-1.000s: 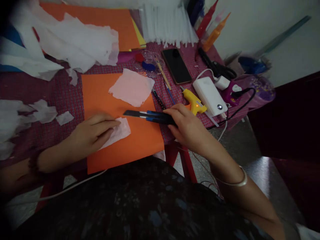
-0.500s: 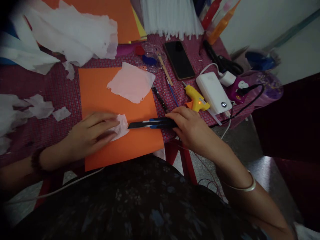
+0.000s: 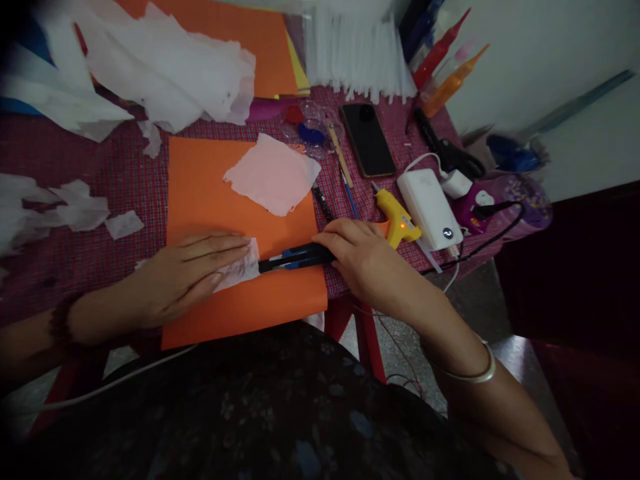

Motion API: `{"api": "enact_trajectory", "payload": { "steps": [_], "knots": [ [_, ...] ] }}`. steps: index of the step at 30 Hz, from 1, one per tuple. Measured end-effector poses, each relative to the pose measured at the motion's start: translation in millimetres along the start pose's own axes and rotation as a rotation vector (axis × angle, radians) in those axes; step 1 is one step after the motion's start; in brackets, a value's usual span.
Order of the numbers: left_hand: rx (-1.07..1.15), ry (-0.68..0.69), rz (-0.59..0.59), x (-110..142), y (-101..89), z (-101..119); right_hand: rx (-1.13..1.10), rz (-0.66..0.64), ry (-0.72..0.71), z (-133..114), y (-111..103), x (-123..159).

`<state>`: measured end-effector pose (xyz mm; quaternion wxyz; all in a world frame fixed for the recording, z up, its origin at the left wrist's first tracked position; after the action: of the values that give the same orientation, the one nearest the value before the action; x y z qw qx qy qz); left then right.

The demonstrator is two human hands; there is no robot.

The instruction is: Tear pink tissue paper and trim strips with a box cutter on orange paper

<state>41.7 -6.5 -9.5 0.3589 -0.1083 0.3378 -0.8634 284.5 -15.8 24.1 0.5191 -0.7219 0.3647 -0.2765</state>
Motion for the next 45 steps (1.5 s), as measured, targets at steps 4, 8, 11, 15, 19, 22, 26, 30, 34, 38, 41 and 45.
{"api": "enact_trajectory", "payload": {
  "steps": [4, 8, 11, 15, 19, 22, 26, 30, 34, 38, 41, 45],
  "knots": [
    [-0.008, 0.000, 0.053, 2, -2.2, -2, -0.004, 0.013, 0.007, 3, -2, 0],
    [-0.088, 0.034, 0.142, 5, -5.0, -5, -0.013, 0.010, -0.021, 1, 2, 0],
    [-0.137, 0.084, 0.136, 6, -2.0, -4, 0.008, 0.013, -0.048, -2, 6, -5],
    [-0.196, 0.162, 0.083, 4, 4.4, 1, 0.052, 0.025, -0.098, -7, 13, -15],
    [-0.318, 0.258, 0.033, 3, 12.5, 6, 0.043, 0.009, -0.144, -14, 19, -22],
    [-0.405, 0.273, 0.001, 4, 17.2, 5, -0.003, -0.005, -0.186, -18, 17, -19],
    [-0.512, 0.284, -0.031, 3, 20.0, 4, -0.070, -0.001, -0.189, -16, 12, -4],
    [-0.585, 0.297, -0.019, 3, 19.4, 2, -0.106, -0.006, -0.106, -13, 13, 19],
    [-0.609, 0.317, 0.010, 4, 19.8, -1, -0.095, 0.034, -0.017, -18, 16, 46],
    [-0.635, 0.305, 0.023, 4, 19.7, -2, -0.097, 0.060, 0.044, -21, 20, 65],
    [-0.627, 0.252, -0.019, 3, 20.7, -5, -0.106, 0.069, 0.063, -21, 21, 69],
    [-0.618, 0.267, -0.021, 3, 21.2, -5, -0.099, 0.080, 0.036, -21, 19, 62]
  ]
}}
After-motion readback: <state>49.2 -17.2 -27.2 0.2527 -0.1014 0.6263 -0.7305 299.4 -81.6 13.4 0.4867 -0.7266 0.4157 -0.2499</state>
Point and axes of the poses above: each hand's wrist, its own x-axis away from the middle knuckle, its own y-axis out of the palm, z = x × y, the point moved 7 cm from there along -x, towards the middle knuckle
